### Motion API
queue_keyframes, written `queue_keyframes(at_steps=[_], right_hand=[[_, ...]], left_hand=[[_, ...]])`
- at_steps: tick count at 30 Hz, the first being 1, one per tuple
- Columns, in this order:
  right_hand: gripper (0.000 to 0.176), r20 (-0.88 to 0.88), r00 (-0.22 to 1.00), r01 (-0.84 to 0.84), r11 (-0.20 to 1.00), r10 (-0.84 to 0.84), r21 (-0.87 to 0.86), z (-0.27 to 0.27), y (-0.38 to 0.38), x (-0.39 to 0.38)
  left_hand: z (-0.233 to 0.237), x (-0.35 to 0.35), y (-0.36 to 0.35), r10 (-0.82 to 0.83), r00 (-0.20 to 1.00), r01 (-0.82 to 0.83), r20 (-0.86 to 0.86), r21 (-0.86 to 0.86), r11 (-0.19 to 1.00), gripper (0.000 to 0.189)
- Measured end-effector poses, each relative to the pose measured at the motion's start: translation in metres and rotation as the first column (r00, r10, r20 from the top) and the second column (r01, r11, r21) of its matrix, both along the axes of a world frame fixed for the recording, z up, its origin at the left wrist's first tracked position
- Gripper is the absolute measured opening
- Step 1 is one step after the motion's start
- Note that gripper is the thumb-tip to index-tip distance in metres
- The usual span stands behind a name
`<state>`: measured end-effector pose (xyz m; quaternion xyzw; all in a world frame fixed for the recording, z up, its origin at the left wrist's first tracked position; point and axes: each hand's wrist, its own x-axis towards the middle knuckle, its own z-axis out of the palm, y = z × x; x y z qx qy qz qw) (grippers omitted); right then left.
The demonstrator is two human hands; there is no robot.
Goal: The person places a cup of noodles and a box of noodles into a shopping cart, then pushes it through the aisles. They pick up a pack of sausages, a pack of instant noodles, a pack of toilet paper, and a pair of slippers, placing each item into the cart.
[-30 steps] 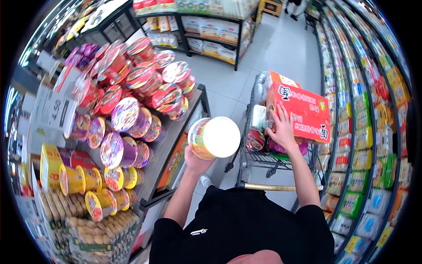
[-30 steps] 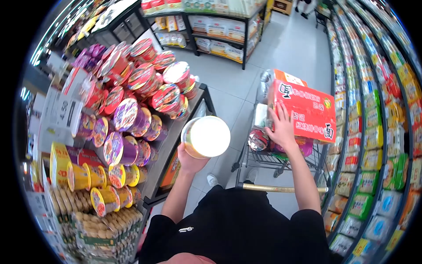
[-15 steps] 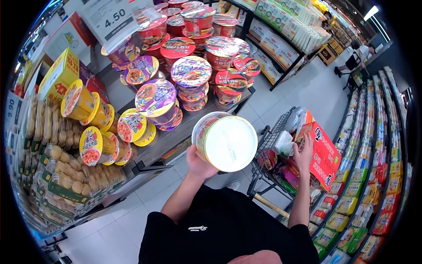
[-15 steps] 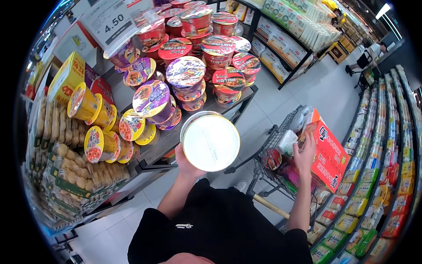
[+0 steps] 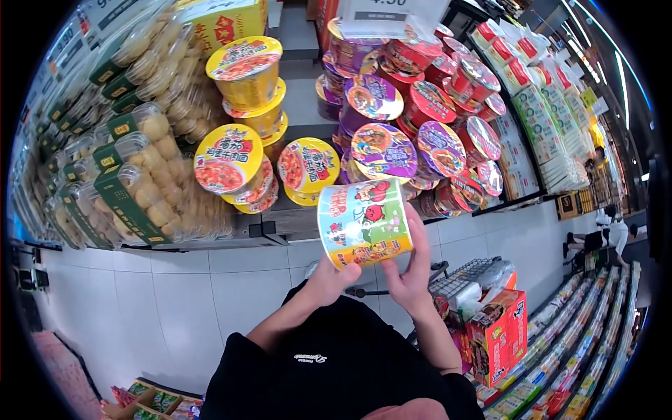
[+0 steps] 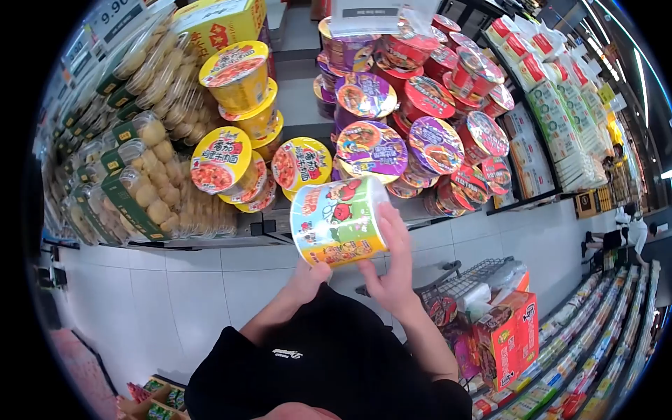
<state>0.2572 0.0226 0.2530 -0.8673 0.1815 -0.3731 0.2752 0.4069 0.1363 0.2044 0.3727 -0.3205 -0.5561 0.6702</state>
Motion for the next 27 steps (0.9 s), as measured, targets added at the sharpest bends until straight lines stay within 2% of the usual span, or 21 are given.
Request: queue_keyframes(at_steps=[1, 3, 4, 5, 6, 7, 8, 9, 10, 11, 12, 14, 15, 16, 18, 19, 21, 22, 24, 25, 27], right_hand=[[0.071, 0.089, 0.994, -0.074, 0.99, 0.064, 0.116, -0.006, 0.001, 0.017], [0.074, 0.269, 0.956, -0.211, 0.917, 0.121, 0.338, -0.027, 0.011, 0.047], [0.074, 0.273, 0.953, -0.218, 0.918, 0.128, 0.331, -0.031, 0.017, 0.064], [0.071, 0.405, 0.908, -0.291, 0.85, 0.102, 0.438, -0.032, 0.023, 0.081], [0.069, 0.524, 0.85, -0.374, 0.763, 0.054, 0.527, -0.033, 0.026, 0.094], [0.071, 0.506, 0.862, -0.354, 0.745, 0.025, 0.566, -0.033, 0.024, 0.104], [0.071, 0.509, 0.86, -0.362, 0.745, 0.034, 0.56, -0.032, 0.019, 0.113], [0.072, 0.428, 0.904, -0.314, 0.714, 0.023, 0.626, -0.03, 0.013, 0.121], [0.073, 0.342, 0.94, -0.258, 0.681, 0.012, 0.685, -0.031, 0.009, 0.127], [0.063, 0.298, 0.955, -0.225, 0.622, -0.014, 0.75, -0.047, 0.001, 0.13], [0.063, 0.302, 0.953, -0.226, 0.625, -0.016, 0.747, -0.042, -0.005, 0.132], [0.049, 0.204, 0.968, -0.242, 0.323, 0.148, 0.915, -0.028, -0.019, 0.136], [0.042, 0.17, 0.972, -0.219, 0.354, 0.162, 0.909, -0.027, -0.02, 0.139], [0.042, 0.175, 0.973, -0.219, 0.356, 0.151, 0.908, -0.027, -0.025, 0.139], [0.041, 0.028, 0.964, -0.1, 0.265, 0.263, 0.959, -0.034, -0.04, 0.141], [0.041, 0.033, 0.967, -0.102, 0.265, 0.252, 0.959, -0.037, -0.045, 0.142], [0.039, -0.21, 0.933, 0.044, 0.485, 0.294, 0.873, -0.046, -0.051, 0.141], [0.039, -0.207, 0.936, 0.048, 0.479, 0.286, 0.876, -0.049, -0.055, 0.14], [0.038, -0.412, 0.873, 0.109, 0.72, 0.26, 0.686, -0.058, -0.065, 0.139], [0.037, -0.372, 0.919, 0.113, 0.819, 0.129, 0.562, -0.069, -0.067, 0.138], [0.035, -0.43, 0.891, 0.13, 0.825, 0.146, 0.549, -0.068, -0.066, 0.132]], left_hand=[[0.01, 0.01, 0.007, 0.052, 0.998, -0.053, -0.042, -0.012, 0.999, 0.082], [0.036, 0.031, 0.012, 0.212, 0.955, -0.218, 0.207, 0.007, 0.976, 0.089], [0.044, 0.039, 0.009, 0.346, 0.89, -0.343, 0.296, -0.064, 0.937, 0.094], [0.051, 0.047, 0.005, 0.475, 0.799, -0.456, 0.369, -0.144, 0.878, 0.099], [0.065, 0.058, 0.003, 0.482, 0.795, -0.461, 0.369, -0.15, 0.874, 0.099], [0.081, 0.071, 0.0, 0.509, 0.531, -0.49, 0.678, -0.244, 0.837, 0.099], [0.092, 0.082, -0.005, 0.469, 0.171, -0.481, 0.866, -0.342, 0.807, 0.1], [0.097, 0.09, -0.012, 0.474, 0.165, -0.484, 0.865, -0.347, 0.803, 0.1], [0.102, 0.097, -0.02, 0.381, 0.008, -0.481, 0.924, -0.331, 0.812, 0.101], [0.106, 0.103, -0.027, 0.275, -0.148, -0.481, 0.95, -0.312, 0.819, 0.102], [0.107, 0.109, -0.034, 0.279, -0.151, -0.477, 0.948, -0.317, 0.82, 0.102], [0.101, 0.12, -0.053, 0.111, -0.338, -0.412, 0.935, -0.253, 0.876, 0.098], [0.094, 0.122, -0.063, 0.087, -0.353, -0.407, 0.932, -0.237, 0.882, 0.094], [0.089, 0.124, -0.07, 0.091, -0.357, -0.396, 0.93, -0.239, 0.887, 0.094], [0.08, 0.127, -0.082, 0.008, -0.406, -0.383, 0.914, -0.178, 0.906, 0.091], [0.076, 0.128, -0.086, 0.017, -0.423, -0.359, 0.906, -0.185, 0.915, 0.089], [0.071, 0.126, -0.092, 0.013, -0.436, -0.322, 0.9, -0.17, 0.931, 0.09], [0.069, 0.126, -0.094, 0.009, -0.448, -0.297, 0.894, -0.158, 0.942, 0.09], [0.06, 0.129, -0.103, -0.016, -0.426, -0.305, 0.904, -0.128, 0.944, 0.089], [0.055, 0.13, -0.105, -0.04, -0.403, -0.324, 0.914, -0.101, 0.941, 0.089], [0.05, 0.131, -0.105, -0.027, -0.41, -0.295, 0.912, -0.105, 0.95, 0.088]])
